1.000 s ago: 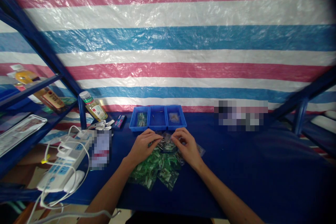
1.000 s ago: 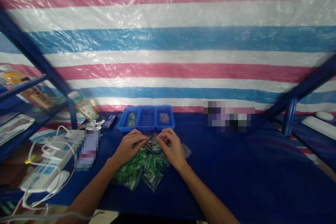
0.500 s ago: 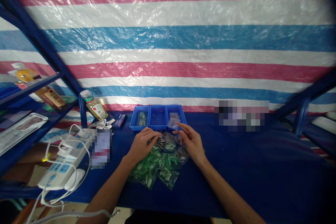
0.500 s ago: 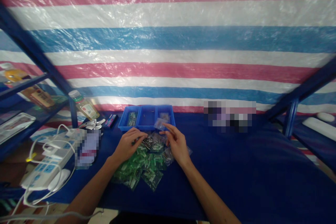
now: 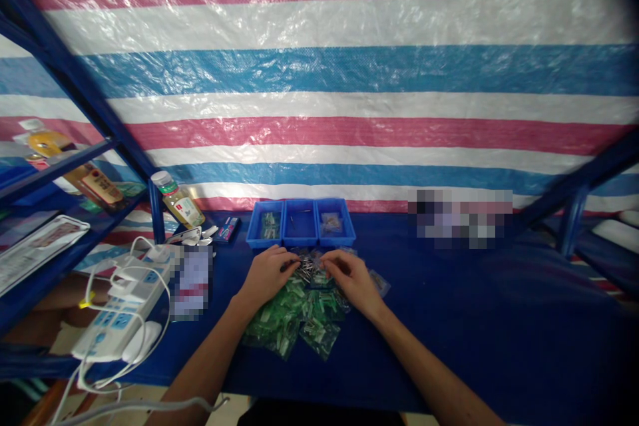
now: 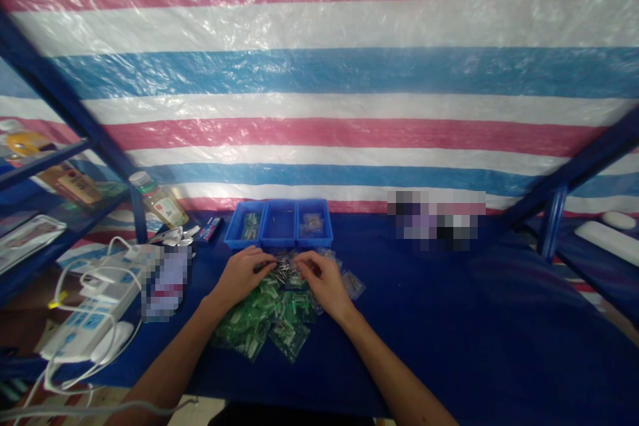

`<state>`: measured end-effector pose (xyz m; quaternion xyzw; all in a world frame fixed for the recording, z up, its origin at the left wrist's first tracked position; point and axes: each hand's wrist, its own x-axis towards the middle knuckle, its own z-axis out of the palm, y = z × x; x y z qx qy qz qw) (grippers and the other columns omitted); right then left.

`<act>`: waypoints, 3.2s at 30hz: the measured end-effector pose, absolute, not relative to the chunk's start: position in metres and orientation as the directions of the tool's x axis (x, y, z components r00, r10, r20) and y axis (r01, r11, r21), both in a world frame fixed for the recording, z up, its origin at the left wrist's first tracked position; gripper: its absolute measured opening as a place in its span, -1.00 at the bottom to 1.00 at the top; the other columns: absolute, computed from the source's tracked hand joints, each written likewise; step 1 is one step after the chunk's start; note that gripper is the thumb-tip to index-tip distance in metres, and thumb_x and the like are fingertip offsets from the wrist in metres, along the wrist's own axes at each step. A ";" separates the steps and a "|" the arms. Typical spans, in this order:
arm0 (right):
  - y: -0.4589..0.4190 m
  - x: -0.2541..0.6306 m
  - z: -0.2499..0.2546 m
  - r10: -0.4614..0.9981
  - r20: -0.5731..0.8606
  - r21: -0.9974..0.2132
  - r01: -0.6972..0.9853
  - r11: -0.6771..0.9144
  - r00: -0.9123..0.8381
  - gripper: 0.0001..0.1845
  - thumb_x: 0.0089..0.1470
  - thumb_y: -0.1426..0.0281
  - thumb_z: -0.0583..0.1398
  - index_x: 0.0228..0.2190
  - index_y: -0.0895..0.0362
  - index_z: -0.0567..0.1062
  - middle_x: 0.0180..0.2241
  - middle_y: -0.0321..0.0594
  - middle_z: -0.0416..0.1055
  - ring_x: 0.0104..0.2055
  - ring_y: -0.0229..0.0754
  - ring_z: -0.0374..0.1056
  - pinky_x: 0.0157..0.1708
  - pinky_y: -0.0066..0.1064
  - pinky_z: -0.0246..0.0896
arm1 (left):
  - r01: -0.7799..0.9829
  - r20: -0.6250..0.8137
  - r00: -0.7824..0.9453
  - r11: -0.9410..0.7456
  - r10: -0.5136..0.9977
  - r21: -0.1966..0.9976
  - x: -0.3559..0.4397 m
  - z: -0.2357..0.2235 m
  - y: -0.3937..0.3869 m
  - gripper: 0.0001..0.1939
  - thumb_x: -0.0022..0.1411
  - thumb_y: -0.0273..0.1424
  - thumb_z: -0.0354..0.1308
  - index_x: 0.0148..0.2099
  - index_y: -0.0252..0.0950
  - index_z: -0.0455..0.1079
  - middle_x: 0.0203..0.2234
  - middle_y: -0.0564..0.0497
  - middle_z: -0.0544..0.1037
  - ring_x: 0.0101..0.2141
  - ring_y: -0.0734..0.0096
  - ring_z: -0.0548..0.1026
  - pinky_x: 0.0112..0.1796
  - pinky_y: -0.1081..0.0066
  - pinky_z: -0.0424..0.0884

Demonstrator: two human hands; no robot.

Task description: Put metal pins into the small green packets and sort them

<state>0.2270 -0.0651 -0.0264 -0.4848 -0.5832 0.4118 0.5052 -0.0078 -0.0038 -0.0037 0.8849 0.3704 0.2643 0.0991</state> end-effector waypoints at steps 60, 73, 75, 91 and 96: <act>-0.075 0.219 -0.019 0.853 0.458 -0.753 0.401 0.521 -0.248 -0.78 0.39 0.32 0.11 -0.19 0.05 0.56 -0.27 -0.16 0.54 -0.24 -0.11 0.47 -0.20 -0.30 0.36 | 0.389 0.344 0.760 -0.810 0.552 0.439 0.005 0.016 -0.019 -0.79 0.47 -0.36 0.07 -0.10 -0.27 0.54 -0.25 -0.08 0.62 -0.18 0.27 0.48 -0.11 0.26 0.42; -0.075 0.216 -0.023 0.815 0.507 -0.673 0.463 0.577 -0.279 -0.83 0.37 0.41 0.11 -0.17 0.05 0.51 -0.17 -0.14 0.51 -0.18 -0.12 0.48 -0.15 -0.32 0.37 | 0.374 0.367 0.760 -0.823 0.536 0.427 0.006 0.016 -0.021 -0.82 0.42 -0.43 0.10 -0.17 -0.27 0.53 -0.29 -0.06 0.61 -0.22 0.30 0.49 -0.12 0.28 0.42; -0.075 0.216 -0.023 0.820 0.501 -0.680 0.460 0.571 -0.279 -0.84 0.38 0.40 0.11 -0.16 0.04 0.52 -0.18 -0.14 0.51 -0.16 -0.11 0.48 -0.13 -0.31 0.38 | 0.373 0.367 0.760 -0.822 0.536 0.430 0.006 0.016 -0.021 -0.82 0.42 -0.43 0.10 -0.18 -0.27 0.53 -0.29 -0.07 0.62 -0.22 0.30 0.50 -0.12 0.28 0.42; -0.075 0.218 -0.019 0.844 0.469 -0.704 0.467 0.535 -0.260 -0.81 0.38 0.38 0.10 -0.19 0.05 0.54 -0.24 -0.14 0.53 -0.22 -0.09 0.48 -0.15 -0.28 0.36 | 0.379 0.365 0.754 -0.816 0.545 0.437 0.005 0.019 -0.021 -0.79 0.44 -0.39 0.07 -0.20 -0.27 0.54 -0.31 -0.07 0.62 -0.23 0.29 0.50 -0.12 0.27 0.43; -0.075 0.220 -0.019 0.848 0.458 -0.702 0.476 0.530 -0.267 -0.81 0.39 0.39 0.09 -0.19 0.05 0.53 -0.24 -0.15 0.52 -0.20 -0.09 0.47 -0.13 -0.28 0.35 | 0.383 0.370 0.749 -0.815 0.549 0.434 0.005 0.020 -0.022 -0.77 0.45 -0.37 0.07 -0.19 -0.27 0.55 -0.32 -0.07 0.62 -0.24 0.29 0.50 -0.12 0.25 0.44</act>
